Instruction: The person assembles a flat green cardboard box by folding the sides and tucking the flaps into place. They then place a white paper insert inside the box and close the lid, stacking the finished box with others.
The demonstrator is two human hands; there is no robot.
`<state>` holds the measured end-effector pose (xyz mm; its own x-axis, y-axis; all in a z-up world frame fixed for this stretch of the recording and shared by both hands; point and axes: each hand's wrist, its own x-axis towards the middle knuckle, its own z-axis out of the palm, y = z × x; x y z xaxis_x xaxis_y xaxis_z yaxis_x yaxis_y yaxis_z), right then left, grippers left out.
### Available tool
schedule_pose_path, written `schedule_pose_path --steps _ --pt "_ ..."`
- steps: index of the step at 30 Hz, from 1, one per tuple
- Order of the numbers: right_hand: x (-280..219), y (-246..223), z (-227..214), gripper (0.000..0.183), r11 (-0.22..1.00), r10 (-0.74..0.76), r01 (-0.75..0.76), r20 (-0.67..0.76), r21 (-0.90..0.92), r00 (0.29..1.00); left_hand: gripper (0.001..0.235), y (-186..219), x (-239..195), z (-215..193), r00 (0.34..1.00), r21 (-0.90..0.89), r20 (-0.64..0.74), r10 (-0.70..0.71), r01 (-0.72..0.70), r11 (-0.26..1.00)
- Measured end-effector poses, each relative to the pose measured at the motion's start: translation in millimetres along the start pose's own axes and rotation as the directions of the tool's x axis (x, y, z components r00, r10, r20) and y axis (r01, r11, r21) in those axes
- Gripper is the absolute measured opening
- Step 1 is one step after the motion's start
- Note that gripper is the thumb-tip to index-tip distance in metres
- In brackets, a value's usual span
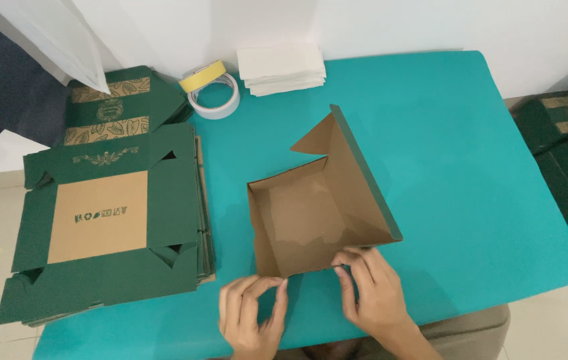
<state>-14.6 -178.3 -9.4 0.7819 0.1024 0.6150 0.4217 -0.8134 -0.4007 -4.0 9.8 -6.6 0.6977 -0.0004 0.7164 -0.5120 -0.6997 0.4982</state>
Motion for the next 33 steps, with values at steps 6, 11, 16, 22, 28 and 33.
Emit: schedule_pose_path --steps 6,11,16,22,28,33 --pt "-1 2 0 0.015 1.000 0.015 -0.015 0.002 -0.005 1.000 0.008 -1 -2 -1 0.999 -0.014 -0.010 -0.041 0.041 0.999" --pt "2 -2 0 0.018 1.000 -0.008 0.008 0.006 -0.015 1.000 0.007 -3 -8 4 1.000 -0.001 0.028 0.000 0.000 1.000" --pt "6 -4 -3 0.017 1.000 -0.015 0.015 0.012 0.001 1.000 0.009 -5 -4 1 0.997 -0.026 0.048 0.052 -0.051 0.998" --pt "0 0 -1 0.017 1.000 0.003 -0.005 0.045 0.023 0.999 0.010 -3 -4 1 0.992 -0.049 0.078 0.103 -0.100 0.994" --pt "-5 6 0 0.017 0.997 0.022 -0.028 0.074 0.076 0.997 0.009 0 4 2 0.986 -0.046 0.073 0.149 -0.146 0.988" --pt "-8 8 0 0.018 0.995 0.019 -0.028 0.092 0.096 0.996 0.013 -2 -12 13 0.972 0.010 0.145 0.184 -0.188 0.982"
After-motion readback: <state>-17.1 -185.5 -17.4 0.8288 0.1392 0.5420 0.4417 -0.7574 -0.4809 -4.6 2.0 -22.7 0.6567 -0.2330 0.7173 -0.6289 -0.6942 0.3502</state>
